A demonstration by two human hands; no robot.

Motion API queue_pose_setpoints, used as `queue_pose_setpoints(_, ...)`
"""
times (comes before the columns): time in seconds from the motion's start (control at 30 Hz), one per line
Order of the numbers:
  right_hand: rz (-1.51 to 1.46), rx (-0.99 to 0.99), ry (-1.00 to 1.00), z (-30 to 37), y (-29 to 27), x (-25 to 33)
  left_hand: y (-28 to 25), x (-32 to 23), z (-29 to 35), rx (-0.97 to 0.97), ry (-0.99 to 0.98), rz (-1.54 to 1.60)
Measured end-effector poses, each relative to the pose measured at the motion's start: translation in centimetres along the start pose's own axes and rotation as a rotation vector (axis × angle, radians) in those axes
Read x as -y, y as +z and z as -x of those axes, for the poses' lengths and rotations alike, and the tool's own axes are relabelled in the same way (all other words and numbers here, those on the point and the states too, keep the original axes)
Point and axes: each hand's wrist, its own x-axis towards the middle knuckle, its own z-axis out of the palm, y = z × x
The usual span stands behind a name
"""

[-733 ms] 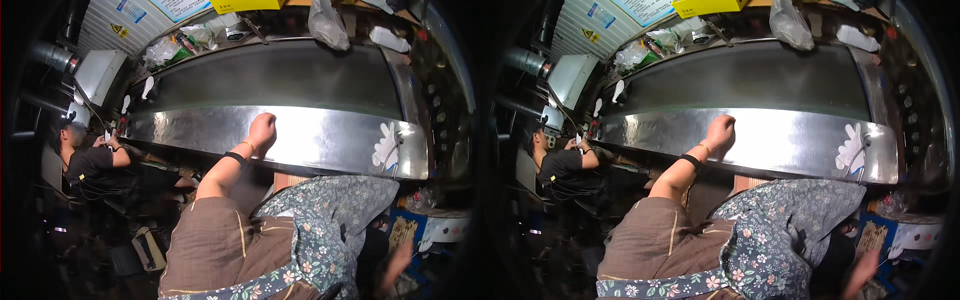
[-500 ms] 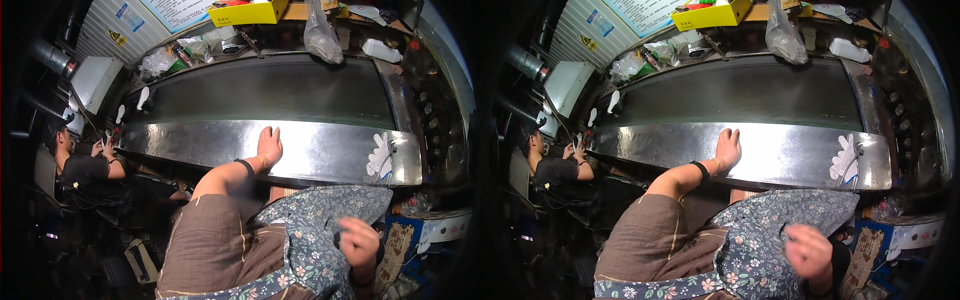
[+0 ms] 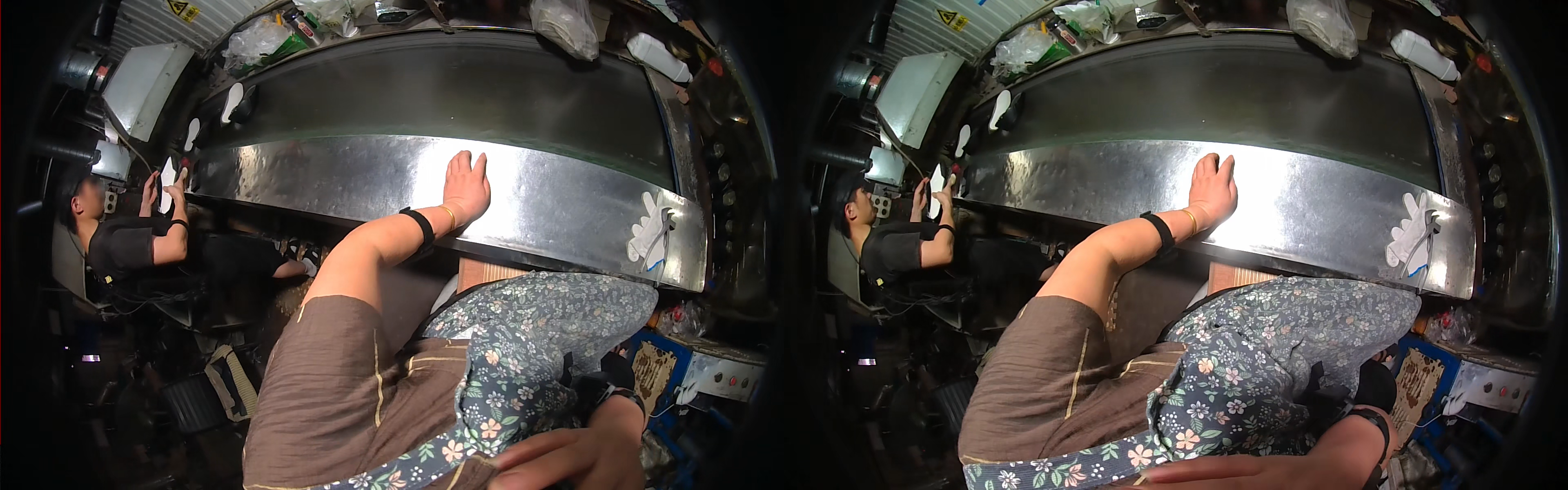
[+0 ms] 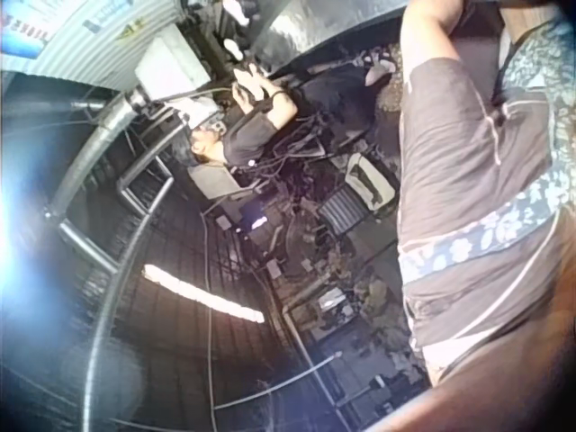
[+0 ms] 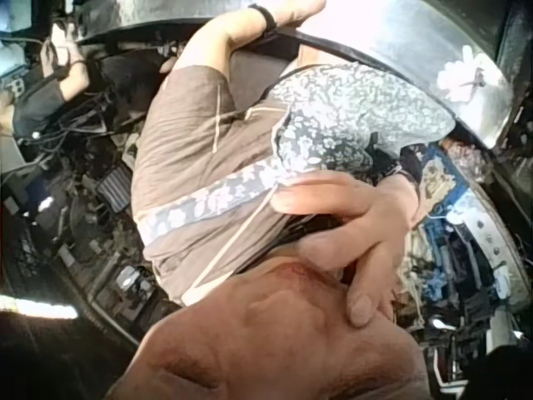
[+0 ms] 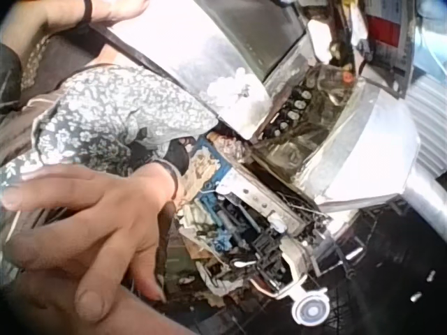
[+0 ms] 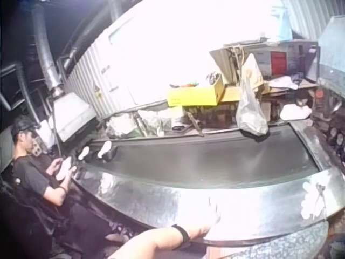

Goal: The person is using a machine to manufacture shoes in a factory.

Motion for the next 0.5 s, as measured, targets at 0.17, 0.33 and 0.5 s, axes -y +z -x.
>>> queue_pose_setpoints(0.17,-0.055,-0.060,-0.197,-0.8,1.9,-4.3,-0.3,-0.1,-0.2,0.049,-0.009,0.044)
queue_pose_setpoints(0.33,0.000,0.216,0.104,0.6,-3.4,-4.2,-0.2,-0.4,-0.3,0.064,-0.012,0.024)
queue_pose_setpoints(0.5,0.730,-0.046,0.669,7.0,-8.5,-6.6,-0.4,0.1,-0.3,0.064,0.000,0.017)
